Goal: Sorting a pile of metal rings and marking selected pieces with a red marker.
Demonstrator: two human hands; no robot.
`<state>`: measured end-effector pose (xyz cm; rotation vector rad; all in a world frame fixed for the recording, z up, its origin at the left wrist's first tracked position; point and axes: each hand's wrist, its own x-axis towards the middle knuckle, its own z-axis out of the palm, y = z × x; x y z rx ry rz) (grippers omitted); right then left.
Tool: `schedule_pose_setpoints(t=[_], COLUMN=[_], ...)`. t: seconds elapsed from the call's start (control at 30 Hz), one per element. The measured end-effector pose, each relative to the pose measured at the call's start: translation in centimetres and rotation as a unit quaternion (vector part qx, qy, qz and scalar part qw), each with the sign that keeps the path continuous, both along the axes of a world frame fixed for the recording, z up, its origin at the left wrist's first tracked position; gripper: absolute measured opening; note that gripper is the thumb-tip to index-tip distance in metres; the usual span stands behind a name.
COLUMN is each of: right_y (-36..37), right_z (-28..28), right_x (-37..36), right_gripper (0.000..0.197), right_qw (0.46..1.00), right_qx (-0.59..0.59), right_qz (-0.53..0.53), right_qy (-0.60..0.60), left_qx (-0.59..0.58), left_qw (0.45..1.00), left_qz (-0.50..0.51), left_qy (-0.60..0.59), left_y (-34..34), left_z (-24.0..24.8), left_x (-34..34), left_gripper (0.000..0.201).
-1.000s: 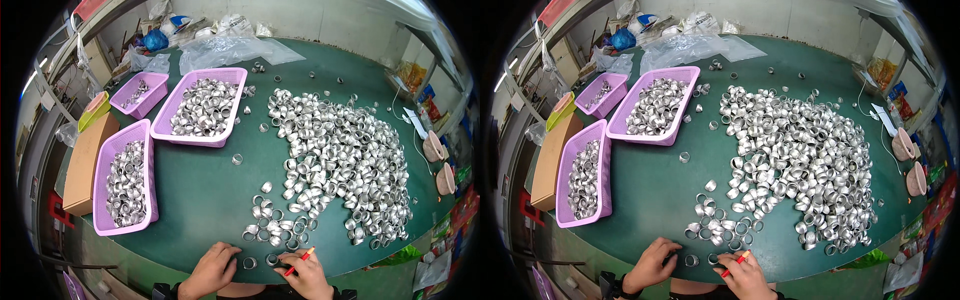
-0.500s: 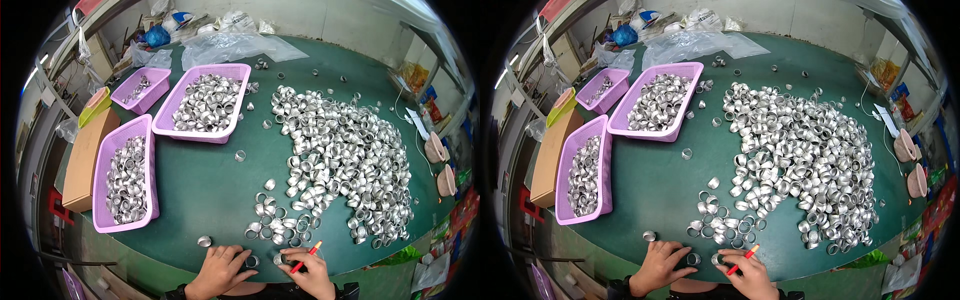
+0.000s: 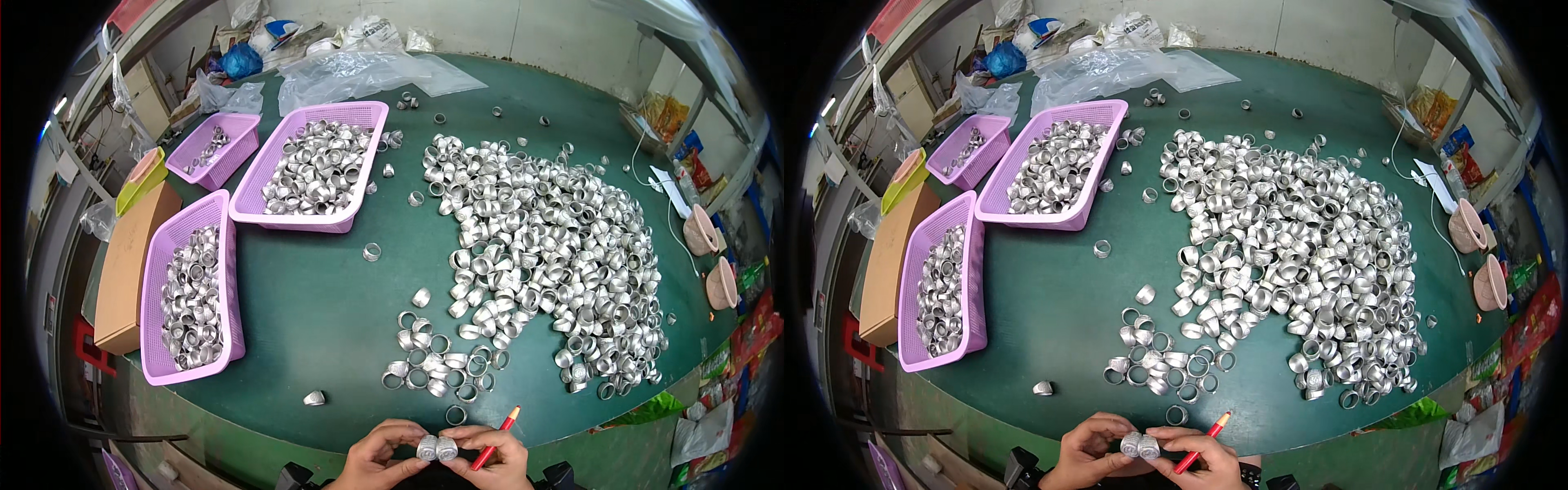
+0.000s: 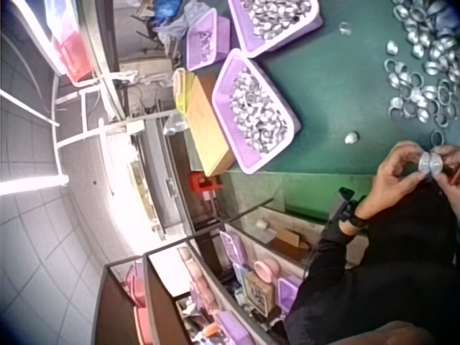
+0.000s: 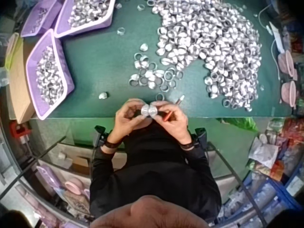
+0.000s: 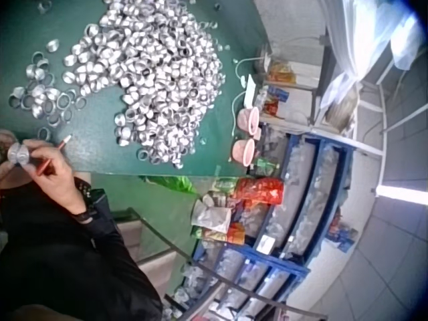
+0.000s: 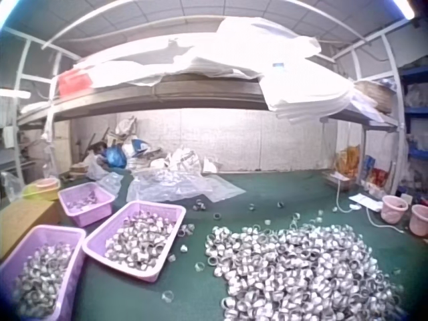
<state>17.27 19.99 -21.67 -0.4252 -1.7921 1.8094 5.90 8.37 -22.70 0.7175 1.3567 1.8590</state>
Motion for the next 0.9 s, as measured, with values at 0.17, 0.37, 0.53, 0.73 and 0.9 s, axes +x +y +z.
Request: schedule_pose_setpoints(t=[0.17, 0.37, 0.53, 0.73, 0.9], right_y=[-0.3, -0.6, -0.7, 0.3, 0.4], right_z=[-1.0, -1.5, -1.3, 1.3, 1.6], right_x=[0.1, 0.6, 0.8, -0.2, 0.0], right_gripper=[0.027, 0.027, 0.029, 0.028, 0.029], right_qw=[0.972, 0.945, 0.986, 0.99, 0.986], right_qx=[-0.235, -0.327, -0.164, 0.125, 0.148], right_qz=[0.011, 0.0, -0.027, -0.032, -0.039], right_qy=[0.025, 0.007, -0.027, -0.064, -0.066], left_qx=[-0.022, 0.071, -0.004, -0.125, -0.104], left_qw=[0.963, 0.91, 0.986, 0.955, 0.956], left_qz=[-0.08, -0.084, -0.006, 0.062, 0.057], left_qy=[-0.257, -0.401, -0.164, 0.262, 0.269], left_y=[-0.6, 0.3, -0.2, -0.2, -0.6], left_z=[-0.9, -0.7, -0.2, 2.0, 0.1], left_x=[0.1, 0.9, 0.9, 0.2, 0.1], left_gripper=[0.03, 0.03, 0.031, 0.035, 0.036])
